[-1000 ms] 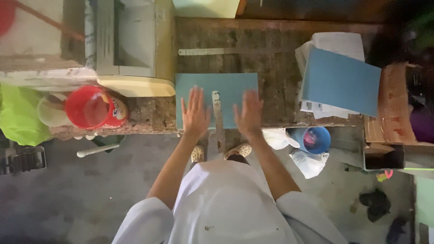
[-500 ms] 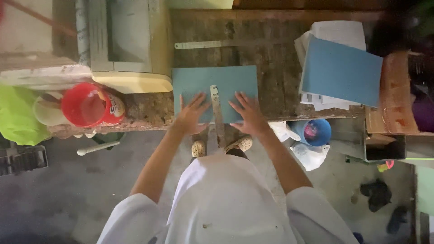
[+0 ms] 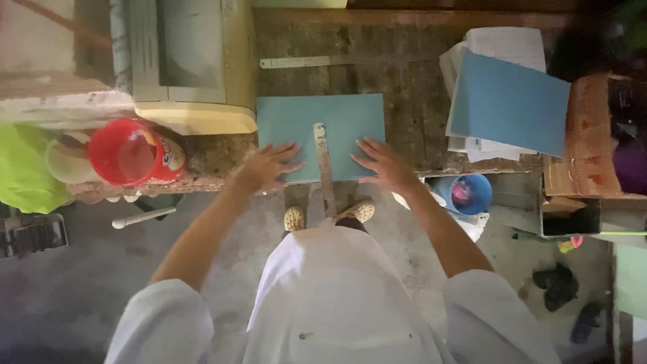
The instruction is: The person repeatedly wraps printed sheets with light blue cover sheets on a wooden workbench. They align the sheets, fold the cover over the edges, and smooth the surface with both hands. The process is repeated for multiple sets of documents.
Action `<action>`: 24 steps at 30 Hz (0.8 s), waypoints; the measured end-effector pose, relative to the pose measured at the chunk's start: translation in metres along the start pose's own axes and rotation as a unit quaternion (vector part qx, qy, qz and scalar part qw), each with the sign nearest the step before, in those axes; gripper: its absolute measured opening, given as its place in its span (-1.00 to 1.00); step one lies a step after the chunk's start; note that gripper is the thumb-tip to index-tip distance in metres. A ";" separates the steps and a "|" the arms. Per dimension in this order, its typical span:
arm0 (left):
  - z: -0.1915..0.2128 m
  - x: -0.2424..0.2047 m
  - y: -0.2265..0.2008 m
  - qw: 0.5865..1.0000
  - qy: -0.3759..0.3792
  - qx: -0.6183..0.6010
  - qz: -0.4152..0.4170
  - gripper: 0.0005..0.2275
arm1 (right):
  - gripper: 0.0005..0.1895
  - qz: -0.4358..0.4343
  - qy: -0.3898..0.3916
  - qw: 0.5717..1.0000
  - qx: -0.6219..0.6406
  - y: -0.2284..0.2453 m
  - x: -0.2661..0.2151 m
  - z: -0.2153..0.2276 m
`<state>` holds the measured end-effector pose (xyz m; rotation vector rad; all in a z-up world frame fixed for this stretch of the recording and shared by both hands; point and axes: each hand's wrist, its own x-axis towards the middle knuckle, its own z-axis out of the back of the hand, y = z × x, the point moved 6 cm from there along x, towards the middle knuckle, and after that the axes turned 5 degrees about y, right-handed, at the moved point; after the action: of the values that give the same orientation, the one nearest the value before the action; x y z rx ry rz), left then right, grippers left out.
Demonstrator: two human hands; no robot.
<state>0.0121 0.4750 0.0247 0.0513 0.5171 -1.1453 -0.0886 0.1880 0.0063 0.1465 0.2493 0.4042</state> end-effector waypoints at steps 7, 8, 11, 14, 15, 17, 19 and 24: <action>0.002 -0.017 0.018 0.989 0.134 0.061 -0.031 -0.22 | -0.32 0.020 0.051 0.998 -0.007 -0.019 -0.027 0.009; 0.001 -0.019 0.021 0.987 0.133 0.081 -0.028 -0.22 | -0.34 0.005 0.068 0.997 -0.034 -0.018 -0.027 0.012; 0.034 -0.029 0.007 0.984 0.162 0.080 -0.006 -0.18 | -0.25 -0.007 0.095 0.995 -0.015 -0.009 -0.031 0.030; 0.009 -0.010 0.014 0.990 0.138 0.029 0.026 -0.28 | -0.16 -0.013 0.071 0.997 0.030 0.007 -0.027 0.045; -0.007 0.003 0.023 0.996 0.084 -0.003 0.037 -0.30 | -0.17 -0.024 0.039 0.998 0.031 0.012 -0.023 0.050; -0.005 0.018 0.012 0.997 -0.009 -0.031 0.075 -0.37 | -0.29 -0.038 -0.014 0.999 0.032 0.021 -0.001 0.038; -0.004 0.032 0.003 0.987 -0.101 -0.060 0.112 -0.43 | -0.41 -0.052 -0.067 0.996 0.035 0.033 0.021 0.030; 0.016 0.043 -0.009 0.947 -0.179 -0.134 0.230 -0.40 | -0.41 -0.145 -0.085 0.984 0.059 0.052 0.069 0.023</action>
<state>0.0230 0.4300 0.0227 -0.2582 0.3080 -0.5990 -0.0406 0.2612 0.0234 0.2567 0.1229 0.0863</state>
